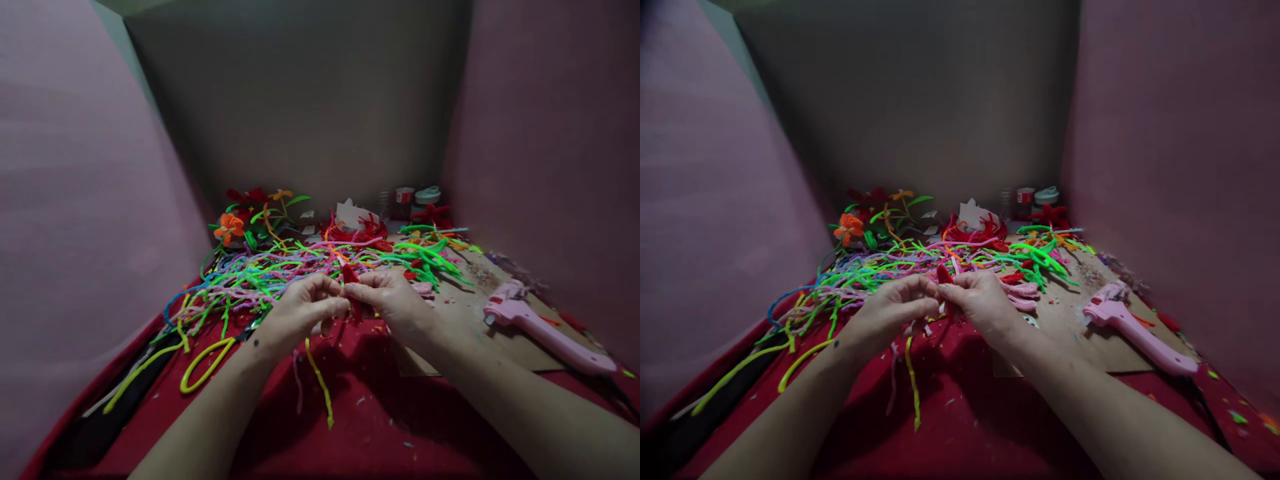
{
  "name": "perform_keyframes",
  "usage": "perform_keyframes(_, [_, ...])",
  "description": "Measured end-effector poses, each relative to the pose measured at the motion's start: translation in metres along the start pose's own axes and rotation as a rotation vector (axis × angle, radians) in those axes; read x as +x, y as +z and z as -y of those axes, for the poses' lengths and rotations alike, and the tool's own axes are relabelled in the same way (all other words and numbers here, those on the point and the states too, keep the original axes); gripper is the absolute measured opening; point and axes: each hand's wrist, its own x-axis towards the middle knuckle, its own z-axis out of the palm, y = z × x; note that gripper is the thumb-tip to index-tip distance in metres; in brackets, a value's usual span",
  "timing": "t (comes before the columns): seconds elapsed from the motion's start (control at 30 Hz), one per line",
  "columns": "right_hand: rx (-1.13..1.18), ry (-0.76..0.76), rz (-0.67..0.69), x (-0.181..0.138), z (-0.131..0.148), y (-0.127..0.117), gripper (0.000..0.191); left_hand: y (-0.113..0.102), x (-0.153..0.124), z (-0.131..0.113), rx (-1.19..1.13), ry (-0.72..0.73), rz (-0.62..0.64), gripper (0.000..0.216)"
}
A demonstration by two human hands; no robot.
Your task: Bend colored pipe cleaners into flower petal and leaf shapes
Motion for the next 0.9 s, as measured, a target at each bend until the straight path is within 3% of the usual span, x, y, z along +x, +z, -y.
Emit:
perform_keyframes(0.1, [-0.080,-0.050,-0.076,0.000,-0.003,0.001,0.031,0.006,0.000,0.002,0.018,-0.016,0.011,0.022])
perform_keyframes(0.23, [-0.233,-0.130,-0.148,-0.002,-0.004,0.002,0.026,0.010,-0.002,0.002,0.176,0.149,-0.065,0.021])
perform_keyframes(0.47, [0.100,0.001,-0.057,0.002,-0.006,0.004,0.027,0.002,-0.001,0.002,0.246,0.272,-0.072,0.026])
perform_keyframes(0.73, [0.310,0.044,0.044,0.005,-0.012,-0.002,0.020,-0.003,0.000,-0.002,0.043,0.125,-0.016,0.032])
perform_keyframes(0.9, [0.296,0.024,0.056,0.006,-0.013,-0.001,0.017,-0.005,-0.001,-0.002,0.038,0.137,0.027,0.032])
